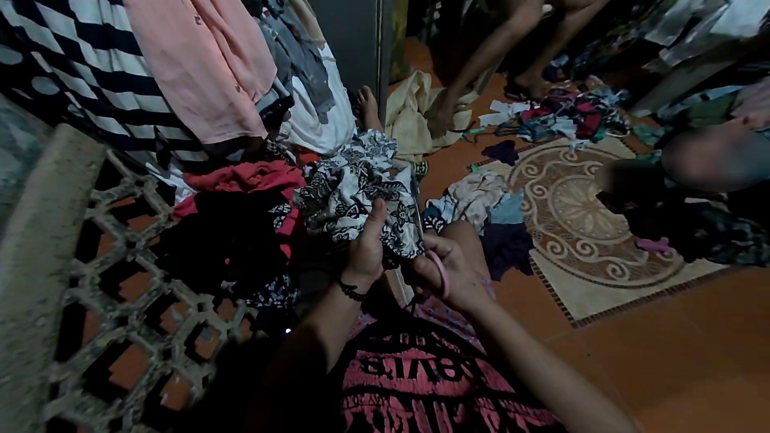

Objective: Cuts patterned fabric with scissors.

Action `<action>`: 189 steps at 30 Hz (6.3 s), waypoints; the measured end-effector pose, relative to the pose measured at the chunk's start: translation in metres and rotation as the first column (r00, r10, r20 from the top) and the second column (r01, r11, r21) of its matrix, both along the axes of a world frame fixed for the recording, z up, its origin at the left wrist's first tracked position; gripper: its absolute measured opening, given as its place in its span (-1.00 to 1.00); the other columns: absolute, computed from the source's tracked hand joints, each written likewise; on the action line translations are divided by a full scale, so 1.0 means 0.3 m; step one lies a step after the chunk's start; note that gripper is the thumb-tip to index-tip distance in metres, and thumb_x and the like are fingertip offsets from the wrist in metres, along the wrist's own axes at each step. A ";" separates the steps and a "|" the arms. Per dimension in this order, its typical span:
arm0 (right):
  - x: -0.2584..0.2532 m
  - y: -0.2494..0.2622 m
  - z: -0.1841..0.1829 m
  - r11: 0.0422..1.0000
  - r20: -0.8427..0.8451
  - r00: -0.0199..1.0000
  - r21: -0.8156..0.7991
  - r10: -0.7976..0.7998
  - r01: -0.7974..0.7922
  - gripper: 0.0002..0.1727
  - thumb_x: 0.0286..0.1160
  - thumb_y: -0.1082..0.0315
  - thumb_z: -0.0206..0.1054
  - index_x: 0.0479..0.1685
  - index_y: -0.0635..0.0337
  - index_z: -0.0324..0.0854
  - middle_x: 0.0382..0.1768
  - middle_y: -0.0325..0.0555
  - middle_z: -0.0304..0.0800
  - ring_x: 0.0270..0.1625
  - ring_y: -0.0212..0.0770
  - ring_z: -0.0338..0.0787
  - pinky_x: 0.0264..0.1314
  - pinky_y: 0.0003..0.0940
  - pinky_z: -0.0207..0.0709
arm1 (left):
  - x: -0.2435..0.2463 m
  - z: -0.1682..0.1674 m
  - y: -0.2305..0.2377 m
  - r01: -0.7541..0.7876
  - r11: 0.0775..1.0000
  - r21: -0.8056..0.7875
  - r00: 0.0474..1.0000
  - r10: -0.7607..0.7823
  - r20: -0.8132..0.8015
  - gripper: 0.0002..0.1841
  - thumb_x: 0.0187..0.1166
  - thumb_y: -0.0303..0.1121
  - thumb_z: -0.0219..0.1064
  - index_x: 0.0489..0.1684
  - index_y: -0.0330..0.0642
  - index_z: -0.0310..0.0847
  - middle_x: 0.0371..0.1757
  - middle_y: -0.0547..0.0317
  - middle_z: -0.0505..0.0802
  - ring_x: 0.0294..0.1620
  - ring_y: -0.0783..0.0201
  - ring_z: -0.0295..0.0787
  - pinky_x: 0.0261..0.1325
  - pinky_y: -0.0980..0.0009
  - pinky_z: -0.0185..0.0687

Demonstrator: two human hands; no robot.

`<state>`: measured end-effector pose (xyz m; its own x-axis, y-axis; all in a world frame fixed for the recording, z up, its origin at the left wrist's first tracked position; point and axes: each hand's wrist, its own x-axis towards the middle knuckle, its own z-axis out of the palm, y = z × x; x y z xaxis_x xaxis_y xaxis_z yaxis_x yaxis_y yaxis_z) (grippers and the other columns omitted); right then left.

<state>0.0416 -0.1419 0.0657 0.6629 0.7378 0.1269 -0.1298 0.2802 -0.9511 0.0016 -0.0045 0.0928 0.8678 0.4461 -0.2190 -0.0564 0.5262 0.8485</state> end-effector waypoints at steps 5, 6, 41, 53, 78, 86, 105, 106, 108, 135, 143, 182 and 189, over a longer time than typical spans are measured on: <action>0.001 -0.006 -0.012 0.999 -0.013 1.000 0.037 0.007 -0.006 -0.61 0.49 -0.24 0.38 -0.31 -0.15 0.70 -0.58 -0.52 0.69 -0.57 -0.57 0.65 -0.51 -0.62 0.56 | -0.009 -0.023 0.002 0.003 1.000 0.016 1.000 -0.003 -0.015 -0.58 0.89 -0.23 -0.20 0.33 -0.23 0.53 0.04 0.18 0.85 0.11 0.42 0.79 0.27 0.34 0.71; 0.000 -0.006 -0.008 0.999 -0.017 1.000 0.033 0.007 -0.006 -0.61 0.49 -0.24 0.38 -0.31 -0.14 0.70 -0.58 -0.52 0.69 -0.57 -0.57 0.64 -0.52 -0.63 0.56 | -0.012 -0.022 0.002 0.001 1.000 0.026 1.000 0.000 -0.026 -0.59 0.89 -0.25 -0.20 0.32 -0.25 0.52 0.04 0.18 0.85 0.10 0.44 0.78 0.26 0.35 0.71; 0.073 0.055 -0.206 0.955 -0.205 0.954 -0.244 -0.220 0.168 -0.58 0.36 0.51 0.42 0.23 0.08 0.53 -0.42 -0.40 0.70 -0.49 -0.53 0.62 -0.41 -0.57 0.58 | -0.177 -0.181 0.022 0.005 0.980 -0.199 0.778 -0.129 -0.615 -0.44 0.71 0.09 0.19 0.49 -0.11 0.51 0.25 0.01 0.80 0.27 0.11 0.75 0.29 0.04 0.71; 0.075 0.040 -0.135 0.957 0.104 0.961 -0.111 -0.256 0.267 -0.56 0.25 0.50 0.49 0.16 0.09 0.55 -0.33 -0.41 0.67 -0.44 -0.55 0.62 -0.44 -0.63 0.58 | -0.115 -0.127 0.039 0.060 0.853 -0.519 0.873 -0.297 -0.387 -0.52 0.73 0.12 0.01 0.13 -0.07 0.62 -0.15 0.03 0.85 -0.17 0.16 0.86 -0.12 0.16 0.83; -0.091 -0.119 -0.096 0.937 -0.117 0.933 -0.042 0.339 -0.346 -0.51 0.55 -0.18 0.36 0.02 0.07 0.69 -0.46 -0.53 0.68 -0.47 -0.61 0.66 -0.41 -0.64 0.59 | -0.058 -0.085 0.098 -0.147 0.793 0.591 0.988 0.091 0.124 -0.69 0.63 -0.21 0.42 0.24 -0.07 0.62 0.09 0.43 0.84 0.20 0.52 0.76 0.33 0.36 0.71; -0.061 -0.067 -0.104 0.962 -0.087 0.961 -0.052 0.263 -0.267 -0.52 0.55 -0.17 0.35 0.05 0.07 0.68 -0.33 -0.58 0.72 -0.38 -0.65 0.67 -0.33 -0.66 0.62 | -0.065 -0.066 0.034 -0.112 0.756 0.645 0.993 0.102 0.053 -0.75 0.61 -0.37 0.39 0.16 -0.21 0.62 -0.02 0.46 0.85 0.09 0.62 0.76 0.28 0.47 0.70; -0.075 -0.032 -0.118 0.996 -0.143 0.988 -0.062 0.060 -0.069 -0.63 0.62 -0.05 0.33 -0.05 0.09 0.63 -0.50 -0.53 0.66 -0.52 -0.58 0.64 -0.45 -0.61 0.58 | -0.087 -0.075 0.001 -0.018 0.682 0.731 0.988 0.123 -0.091 -0.71 0.61 -0.30 0.41 0.14 -0.30 0.67 -0.05 0.35 0.85 0.04 0.66 0.75 0.22 0.54 0.69; -0.076 -0.032 -0.117 0.996 -0.141 0.989 -0.062 0.054 -0.063 -0.65 0.64 -0.03 0.32 -0.06 0.10 0.63 -0.50 -0.52 0.66 -0.53 -0.58 0.64 -0.47 -0.61 0.58 | -0.087 -0.076 0.001 -0.020 0.681 0.732 0.989 0.122 -0.086 -0.71 0.61 -0.31 0.41 0.14 -0.30 0.67 -0.05 0.35 0.85 0.04 0.66 0.75 0.22 0.54 0.69; -0.079 -0.031 -0.113 0.997 -0.147 0.988 -0.066 0.040 -0.050 -0.69 0.64 0.03 0.33 -0.08 0.10 0.64 -0.49 -0.51 0.66 -0.54 -0.59 0.63 -0.47 -0.62 0.58 | -0.087 -0.079 0.000 -0.019 0.674 0.738 0.990 0.114 -0.079 -0.72 0.61 -0.32 0.41 0.13 -0.31 0.66 -0.07 0.36 0.84 0.03 0.67 0.74 0.21 0.55 0.69; -0.084 -0.024 -0.116 0.993 -0.226 0.974 -0.114 -0.024 -0.002 -0.77 0.67 0.14 0.29 -0.15 0.11 0.65 -0.52 -0.45 0.68 -0.54 -0.52 0.66 -0.47 -0.58 0.60 | -0.102 -0.091 -0.016 0.080 0.602 0.794 0.986 0.067 -0.150 -0.72 0.54 -0.35 0.46 0.06 -0.35 0.70 -0.16 0.30 0.85 -0.07 0.69 0.73 0.13 0.61 0.68; -0.088 -0.027 -0.117 0.988 -0.225 0.974 -0.155 -0.012 -0.024 -0.79 0.63 0.17 0.33 -0.10 0.15 0.65 -0.55 -0.50 0.66 -0.56 -0.56 0.63 -0.46 -0.61 0.57 | -0.052 -0.029 0.015 -0.051 0.990 -0.128 0.884 -0.015 -0.467 -0.85 0.68 -0.40 0.13 -0.14 -0.19 0.63 -0.31 0.11 0.84 -0.31 0.28 0.84 -0.22 0.32 0.80; -0.070 -0.062 -0.178 0.976 -0.102 0.993 -0.205 0.057 -0.077 -0.62 0.42 0.00 0.52 -0.10 0.12 0.67 -0.50 -0.55 0.71 -0.55 -0.62 0.63 -0.48 -0.65 0.55 | -0.059 -0.031 -0.011 -0.045 0.969 0.242 0.888 0.150 -0.434 -0.57 0.53 -0.11 0.50 0.20 -0.22 0.68 0.15 0.19 0.84 0.21 0.37 0.72 0.31 0.28 0.61; -0.068 -0.058 -0.162 0.986 -0.126 0.992 -0.162 0.019 -0.039 -0.54 0.42 -0.16 0.46 -0.07 0.04 0.67 -0.45 -0.60 0.72 -0.47 -0.64 0.65 -0.41 -0.66 0.56 | -0.079 -0.052 -0.030 -0.001 0.948 0.318 0.925 0.121 -0.360 -0.62 0.47 -0.29 0.56 0.16 -0.26 0.67 0.00 0.24 0.88 0.08 0.45 0.78 0.24 0.38 0.68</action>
<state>0.0213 -0.1593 0.0170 0.6438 0.7611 -0.0788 -0.2546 0.1159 -0.9601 -0.0222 -0.0137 0.0772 0.7192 0.5927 -0.3627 0.2699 0.2427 0.9318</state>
